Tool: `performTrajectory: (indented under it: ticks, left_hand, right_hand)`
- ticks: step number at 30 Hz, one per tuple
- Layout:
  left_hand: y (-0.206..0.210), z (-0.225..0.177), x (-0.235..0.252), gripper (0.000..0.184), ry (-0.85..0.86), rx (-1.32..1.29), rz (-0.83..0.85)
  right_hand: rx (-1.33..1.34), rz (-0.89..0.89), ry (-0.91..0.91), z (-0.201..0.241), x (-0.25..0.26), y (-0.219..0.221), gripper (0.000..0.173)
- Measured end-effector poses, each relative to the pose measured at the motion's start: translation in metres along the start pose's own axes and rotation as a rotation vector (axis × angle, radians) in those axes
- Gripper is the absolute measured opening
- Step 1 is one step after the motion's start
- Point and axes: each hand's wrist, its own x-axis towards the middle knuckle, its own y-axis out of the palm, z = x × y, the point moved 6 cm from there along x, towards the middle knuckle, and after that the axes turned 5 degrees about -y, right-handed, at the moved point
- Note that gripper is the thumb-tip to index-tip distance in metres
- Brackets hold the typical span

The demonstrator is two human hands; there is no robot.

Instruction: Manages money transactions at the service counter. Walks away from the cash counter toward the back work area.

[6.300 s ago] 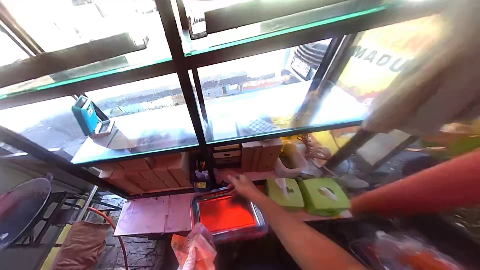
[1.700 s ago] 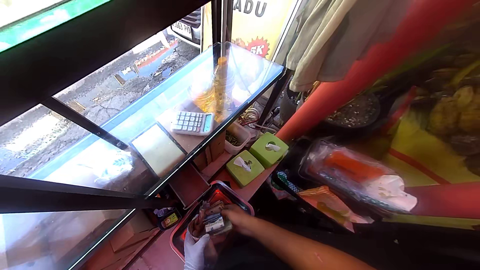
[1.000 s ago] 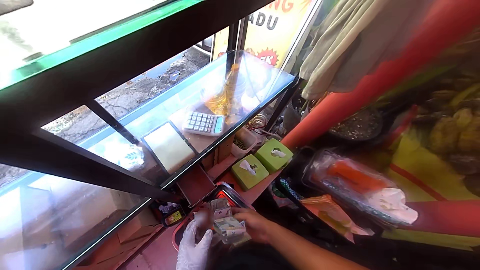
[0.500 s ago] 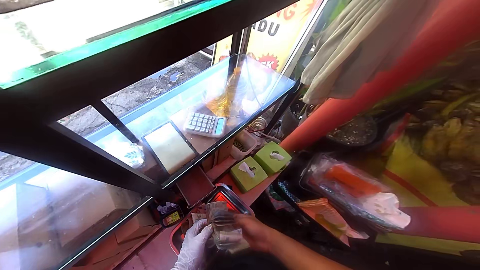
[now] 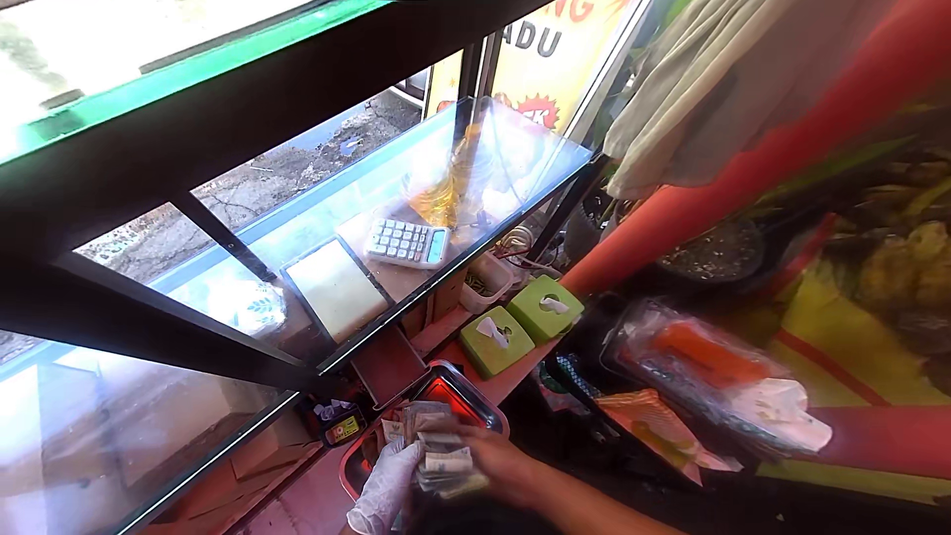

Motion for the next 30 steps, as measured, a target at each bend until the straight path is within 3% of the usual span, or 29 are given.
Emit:
performTrajectory:
  ticks: [4, 8, 12, 17, 21, 24, 26, 28, 30]
  left_hand:
    - [0.001, -0.002, -0.008, 0.032, 0.013, 0.069, -0.140]
    - [0.004, -0.002, -0.011, 0.033, 0.023, 0.017, -0.194]
    - [0.004, 0.003, -0.006, 0.032, -0.022, -0.093, -0.189]
    - [0.014, 0.003, -0.010, 0.032, 0.029, -0.074, -0.122]
    - [0.032, -0.033, -0.040, 0.035, 0.038, -0.008, -0.136]
    - [0.020, -0.025, -0.042, 0.035, 0.086, -0.079, -0.192]
    - [0.000, 0.001, -0.034, 0.034, 0.112, -0.208, -0.234]
    - [-0.017, 0.020, -0.030, 0.031, 0.135, -0.280, -0.288]
    - [-0.026, 0.025, -0.032, 0.031, 0.112, -0.315, -0.347]
  right_hand:
    - [-0.295, 0.011, -0.151, 0.010, 0.002, -0.001, 0.035]
    - [-0.333, 0.101, -0.216, 0.008, 0.004, 0.002, 0.037]
    - [-0.302, 0.167, -0.213, 0.006, 0.005, 0.004, 0.049]
    - [-0.292, 0.088, -0.270, 0.008, 0.012, 0.003, 0.035]
    - [-0.493, 0.085, -0.340, 0.008, 0.015, 0.015, 0.039]
    - [-0.842, 0.148, -0.283, 0.035, 0.019, 0.031, 0.047]
    - [-1.008, 0.093, -0.301, 0.070, 0.030, 0.042, 0.050]
    - [-1.028, 0.010, -0.346, 0.102, 0.047, 0.054, 0.046]
    - [-0.887, 0.004, -0.318, 0.117, 0.077, 0.068, 0.042]
